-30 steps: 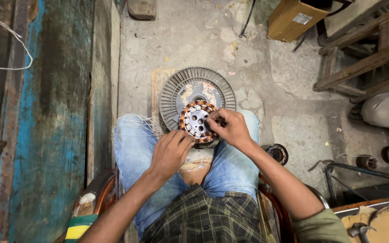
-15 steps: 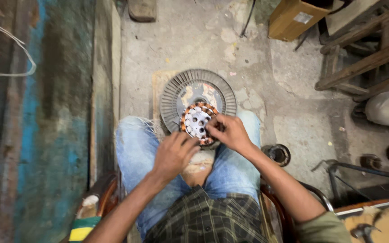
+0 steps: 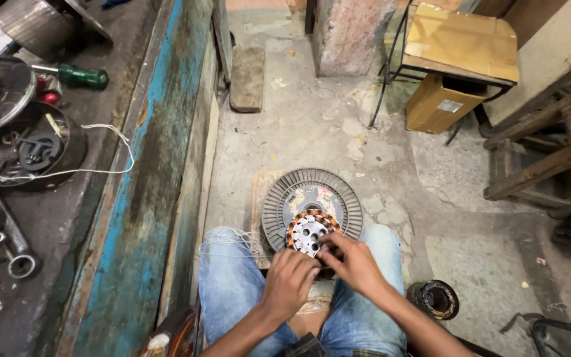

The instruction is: The person sits cross-legged and winds a white string around the copper windings of a motor stator. They repeatedly pull the string, wrap it around the stator, and adjust the tension by hand.

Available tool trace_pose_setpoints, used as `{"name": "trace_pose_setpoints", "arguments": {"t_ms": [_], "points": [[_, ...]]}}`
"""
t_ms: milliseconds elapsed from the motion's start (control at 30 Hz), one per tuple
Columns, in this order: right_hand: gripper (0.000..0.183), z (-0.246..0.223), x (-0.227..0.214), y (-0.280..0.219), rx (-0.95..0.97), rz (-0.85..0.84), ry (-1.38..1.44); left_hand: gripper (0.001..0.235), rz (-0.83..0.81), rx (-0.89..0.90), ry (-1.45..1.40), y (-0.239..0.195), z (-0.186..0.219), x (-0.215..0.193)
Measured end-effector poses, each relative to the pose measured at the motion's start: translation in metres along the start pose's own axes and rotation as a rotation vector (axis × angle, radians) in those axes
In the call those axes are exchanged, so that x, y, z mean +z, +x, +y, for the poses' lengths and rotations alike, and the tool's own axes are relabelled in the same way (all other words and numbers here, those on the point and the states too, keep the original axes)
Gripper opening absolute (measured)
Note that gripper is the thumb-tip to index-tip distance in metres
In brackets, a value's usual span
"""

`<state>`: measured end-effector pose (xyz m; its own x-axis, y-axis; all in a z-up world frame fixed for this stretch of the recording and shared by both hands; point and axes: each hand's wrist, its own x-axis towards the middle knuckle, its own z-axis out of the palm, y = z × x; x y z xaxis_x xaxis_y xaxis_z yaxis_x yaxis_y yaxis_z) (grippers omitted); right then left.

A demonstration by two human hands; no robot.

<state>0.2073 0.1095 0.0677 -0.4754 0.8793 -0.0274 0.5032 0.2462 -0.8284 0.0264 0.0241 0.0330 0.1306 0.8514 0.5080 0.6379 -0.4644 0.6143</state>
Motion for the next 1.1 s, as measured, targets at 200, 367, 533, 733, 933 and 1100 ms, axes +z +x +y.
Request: {"name": "trace_pose_setpoints", "arguments": {"t_ms": [200,367,533,733,933,1100], "points": [[0.018,-0.04,0.006,-0.036,-0.399,0.041,-0.065,0.023,-0.006,-0.142,-0.156,-0.006,-0.004,0.006],[0.025,-0.06,0.011,-0.065,-0.831,-0.385,-0.048,0.017,-0.317,-0.213,-0.422,-0.014,-0.016,0.01],[0.026,-0.054,-0.003,-0.047,-0.724,-0.174,-0.049,0.033,-0.979,-0.063,-0.932,-0.03,-0.01,-0.003],[0.045,0.03,-0.021,-0.073,-0.659,-0.374,-0.096,0.021,-1.074,-0.296,-1.367,-0.015,-0.013,-0.027],[0.017,0.098,-0.103,-0.108,-0.645,-0.008,-0.217,0.032,-0.89,-0.783,-0.99,0.0,-0.022,-0.032],[0.019,0.09,-0.264,-0.149,-0.133,0.523,-0.289,0.036,-0.758,-0.671,-0.786,0.003,-0.048,-0.042]]}}
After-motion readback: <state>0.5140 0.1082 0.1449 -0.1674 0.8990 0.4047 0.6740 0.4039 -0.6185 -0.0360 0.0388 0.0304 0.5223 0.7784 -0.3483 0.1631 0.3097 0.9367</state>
